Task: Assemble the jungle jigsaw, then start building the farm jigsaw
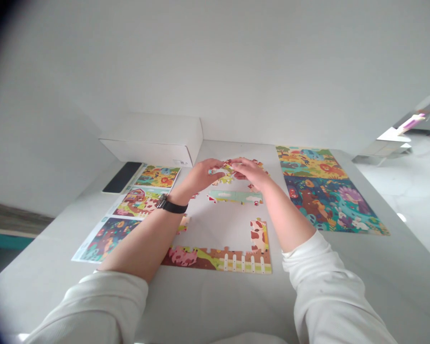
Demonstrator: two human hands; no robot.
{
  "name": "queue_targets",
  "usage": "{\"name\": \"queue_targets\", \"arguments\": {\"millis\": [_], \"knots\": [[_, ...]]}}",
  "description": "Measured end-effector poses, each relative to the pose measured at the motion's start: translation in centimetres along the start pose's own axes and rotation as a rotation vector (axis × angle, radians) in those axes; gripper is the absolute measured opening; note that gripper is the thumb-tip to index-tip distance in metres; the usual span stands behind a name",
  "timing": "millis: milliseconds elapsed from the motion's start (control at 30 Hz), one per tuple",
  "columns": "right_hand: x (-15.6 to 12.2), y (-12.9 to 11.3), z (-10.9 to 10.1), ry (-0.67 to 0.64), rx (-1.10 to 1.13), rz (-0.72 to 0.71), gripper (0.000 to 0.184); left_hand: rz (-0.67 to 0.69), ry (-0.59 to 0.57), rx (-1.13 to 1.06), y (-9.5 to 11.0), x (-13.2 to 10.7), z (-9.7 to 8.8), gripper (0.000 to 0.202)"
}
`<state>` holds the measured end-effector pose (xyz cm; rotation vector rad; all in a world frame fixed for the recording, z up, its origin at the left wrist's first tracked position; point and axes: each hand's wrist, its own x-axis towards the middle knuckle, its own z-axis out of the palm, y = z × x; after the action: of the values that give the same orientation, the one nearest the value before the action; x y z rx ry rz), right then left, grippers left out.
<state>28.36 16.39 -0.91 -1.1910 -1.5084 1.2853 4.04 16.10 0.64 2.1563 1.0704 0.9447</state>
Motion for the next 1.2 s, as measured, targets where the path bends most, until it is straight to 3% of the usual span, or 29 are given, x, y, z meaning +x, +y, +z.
{"name": "queue_targets", "arguments": {"millis": [100,167,267,367,533,733,1200], "knots": [[-0.3,-0.5,0.9,-0.059,0.124,0.07,0.062,-0.1,-0.005,-0.106,0.4,0.3,-0.3,0.017],[-0.4,-0.5,1.2,-0.027,0.149,0.085,0.062,-0.171,-0.019,-0.188,0.4,0.4,-0.4,0.018],[-0.5,-0.5,1.4,0.077,0.132,0.043,0.058,-0.235,-0.02,-0.254,0.0,0.6,-0.6,0.025],[-0.7,-0.5,1.3,0.09,0.065,-0.044,0.049,-0.274,-0.043,-0.246,-0.3,0.6,-0.6,0.027],[-1.0,-0.8,1.1,0.038,-0.073,-0.14,0.04,-0.236,-0.101,-0.152,0.0,0.5,-0.6,0.019],[-1.3,-0.4,0.8,-0.004,-0.186,-0.149,0.04,-0.208,-0.091,-0.11,0.2,0.5,-0.4,0.027],[-4.6,0.2,0.9,0.085,-0.107,-0.136,0.032,-0.138,-0.076,-0.071,2.4,-0.5,-0.6,0.023]]}}
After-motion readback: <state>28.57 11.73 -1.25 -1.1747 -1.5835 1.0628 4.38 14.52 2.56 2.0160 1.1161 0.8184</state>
